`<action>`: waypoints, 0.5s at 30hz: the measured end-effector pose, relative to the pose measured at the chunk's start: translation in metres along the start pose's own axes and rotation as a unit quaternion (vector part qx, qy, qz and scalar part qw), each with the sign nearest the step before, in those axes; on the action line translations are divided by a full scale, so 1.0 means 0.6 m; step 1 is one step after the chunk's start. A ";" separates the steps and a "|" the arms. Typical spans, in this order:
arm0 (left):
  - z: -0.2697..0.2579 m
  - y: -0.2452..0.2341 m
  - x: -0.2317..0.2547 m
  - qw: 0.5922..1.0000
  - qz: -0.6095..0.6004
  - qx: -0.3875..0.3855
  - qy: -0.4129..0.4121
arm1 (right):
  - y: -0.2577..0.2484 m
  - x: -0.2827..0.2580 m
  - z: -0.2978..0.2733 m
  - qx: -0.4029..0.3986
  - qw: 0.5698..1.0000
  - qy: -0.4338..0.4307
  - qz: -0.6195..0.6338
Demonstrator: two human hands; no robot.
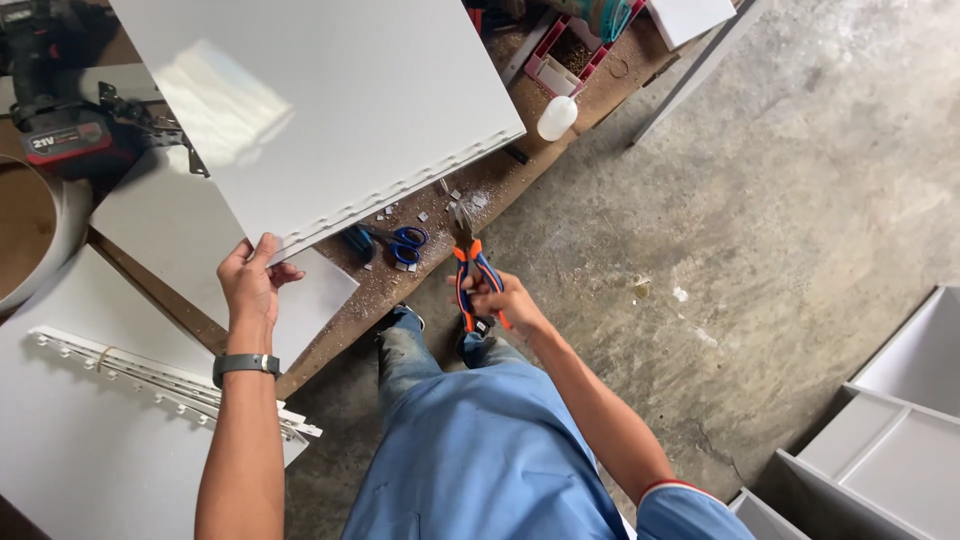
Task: Apply adhesive to the edge of a white wooden board and attaching a trim or molding.
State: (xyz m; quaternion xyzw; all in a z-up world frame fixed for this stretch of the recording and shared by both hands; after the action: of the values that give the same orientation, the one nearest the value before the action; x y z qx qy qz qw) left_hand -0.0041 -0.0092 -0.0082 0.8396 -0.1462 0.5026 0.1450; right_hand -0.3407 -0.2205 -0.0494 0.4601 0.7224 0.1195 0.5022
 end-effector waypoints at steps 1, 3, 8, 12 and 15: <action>0.000 0.002 0.000 1.000 0.004 -0.004 0.001 | 0.004 -0.019 0.004 -0.012 1.000 0.021 0.009; -0.004 0.008 0.008 1.000 0.008 -0.004 0.001 | -0.006 -0.038 0.011 -0.030 0.999 0.024 0.021; -0.012 0.010 0.009 1.000 0.012 0.008 0.006 | -0.026 -0.068 0.028 -0.066 0.995 0.049 0.052; -0.009 0.013 0.015 1.000 0.018 0.015 0.002 | -0.028 -0.091 0.039 -0.092 0.990 0.026 0.099; -0.011 0.019 0.016 1.000 0.024 0.016 0.000 | -0.041 -0.095 0.042 -0.091 0.990 0.041 0.100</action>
State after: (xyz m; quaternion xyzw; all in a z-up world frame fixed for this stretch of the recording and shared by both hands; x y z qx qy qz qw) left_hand -0.0096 -0.0177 0.0045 0.8380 -0.1584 0.5083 0.1196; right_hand -0.3288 -0.2857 -0.0417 0.4770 0.6789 0.2535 0.4973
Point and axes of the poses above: each hand's wrist, its own z-axis towards the middle knuckle, its own y-axis out of the palm, x = y × z, the point moved 1 cm from there along z, towards the middle knuckle
